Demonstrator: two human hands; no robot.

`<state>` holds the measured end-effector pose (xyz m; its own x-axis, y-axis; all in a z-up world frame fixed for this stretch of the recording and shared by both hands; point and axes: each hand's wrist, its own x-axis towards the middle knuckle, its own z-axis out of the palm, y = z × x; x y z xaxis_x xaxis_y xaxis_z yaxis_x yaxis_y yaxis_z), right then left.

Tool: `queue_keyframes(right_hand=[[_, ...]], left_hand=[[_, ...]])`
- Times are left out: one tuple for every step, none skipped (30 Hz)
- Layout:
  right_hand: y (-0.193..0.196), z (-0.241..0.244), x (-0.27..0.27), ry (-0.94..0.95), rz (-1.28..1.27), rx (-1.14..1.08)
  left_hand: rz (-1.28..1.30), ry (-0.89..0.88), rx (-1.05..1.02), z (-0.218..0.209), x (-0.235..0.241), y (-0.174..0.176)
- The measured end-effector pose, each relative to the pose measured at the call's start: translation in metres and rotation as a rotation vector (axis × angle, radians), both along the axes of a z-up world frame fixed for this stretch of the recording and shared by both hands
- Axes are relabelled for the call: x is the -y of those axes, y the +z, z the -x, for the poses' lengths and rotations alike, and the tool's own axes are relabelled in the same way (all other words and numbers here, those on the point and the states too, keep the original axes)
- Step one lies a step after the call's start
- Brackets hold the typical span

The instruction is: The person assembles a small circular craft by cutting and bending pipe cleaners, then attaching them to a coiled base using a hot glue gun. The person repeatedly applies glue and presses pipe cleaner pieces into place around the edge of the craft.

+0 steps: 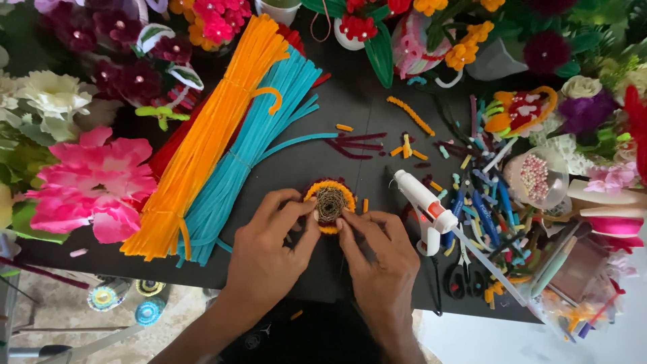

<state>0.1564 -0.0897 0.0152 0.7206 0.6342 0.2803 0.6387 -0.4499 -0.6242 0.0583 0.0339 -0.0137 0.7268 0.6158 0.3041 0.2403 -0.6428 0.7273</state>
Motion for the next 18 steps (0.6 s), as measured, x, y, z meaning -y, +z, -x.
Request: queue_keyframes(right_hand=[[-0.002, 0.000, 0.000, -0.004, -0.009, 0.013], [-0.003, 0.000, 0.001, -0.007, -0.019, 0.026], [-0.002, 0.001, 0.000, -0.007, -0.019, 0.027], [-0.002, 0.002, 0.000, -0.020, -0.019, -0.011], [-0.001, 0.003, 0.000, -0.033, -0.018, -0.049], [-0.001, 0.003, -0.001, -0.034, -0.018, -0.049], [-0.001, 0.004, -0.003, -0.040, -0.049, -0.031], [-0.002, 0.005, -0.004, -0.045, -0.079, -0.012], [-0.001, 0.005, -0.004, -0.044, -0.079, -0.013], [-0.001, 0.006, -0.005, -0.046, -0.089, -0.022], [-0.001, 0.007, -0.005, -0.049, -0.100, -0.029], [0.000, 0.007, -0.006, -0.049, -0.101, -0.028], [0.001, 0.007, -0.006, -0.050, -0.084, -0.052], [0.003, 0.007, -0.006, -0.051, -0.067, -0.077], [0.002, 0.007, -0.006, -0.050, -0.069, -0.076], [0.001, 0.006, -0.006, -0.048, -0.076, -0.088], [-0.001, 0.007, -0.005, -0.047, -0.081, -0.102], [-0.002, 0.008, -0.004, -0.048, -0.080, -0.103]], left_hand=[[0.041, 0.004, 0.000, -0.001, -0.001, 0.001], [0.083, 0.007, 0.000, -0.002, -0.001, 0.002], [0.082, 0.007, 0.000, -0.003, -0.002, 0.004], [0.121, -0.013, 0.033, -0.004, -0.003, 0.005], [0.161, -0.033, 0.064, -0.004, -0.004, 0.006], [0.161, -0.033, 0.064, -0.004, -0.004, 0.006], [0.161, -0.030, 0.071, -0.004, -0.004, 0.006], [0.161, -0.026, 0.077, -0.003, -0.004, 0.005], [0.161, -0.025, 0.077, -0.003, -0.003, 0.006], [0.165, -0.023, 0.089, -0.003, -0.002, 0.006], [0.170, -0.023, 0.103, -0.004, -0.002, 0.007], [0.169, -0.024, 0.104, -0.003, -0.001, 0.004], [0.115, -0.014, 0.088, -0.002, -0.001, 0.002], [0.061, -0.003, 0.071, -0.001, 0.000, -0.001], [0.058, -0.002, 0.072, -0.001, 0.001, -0.002], [0.028, 0.009, 0.089, -0.002, 0.001, -0.003], [0.000, 0.018, 0.103, -0.001, 0.003, -0.004], [0.001, 0.018, 0.103, 0.000, 0.004, -0.004]])
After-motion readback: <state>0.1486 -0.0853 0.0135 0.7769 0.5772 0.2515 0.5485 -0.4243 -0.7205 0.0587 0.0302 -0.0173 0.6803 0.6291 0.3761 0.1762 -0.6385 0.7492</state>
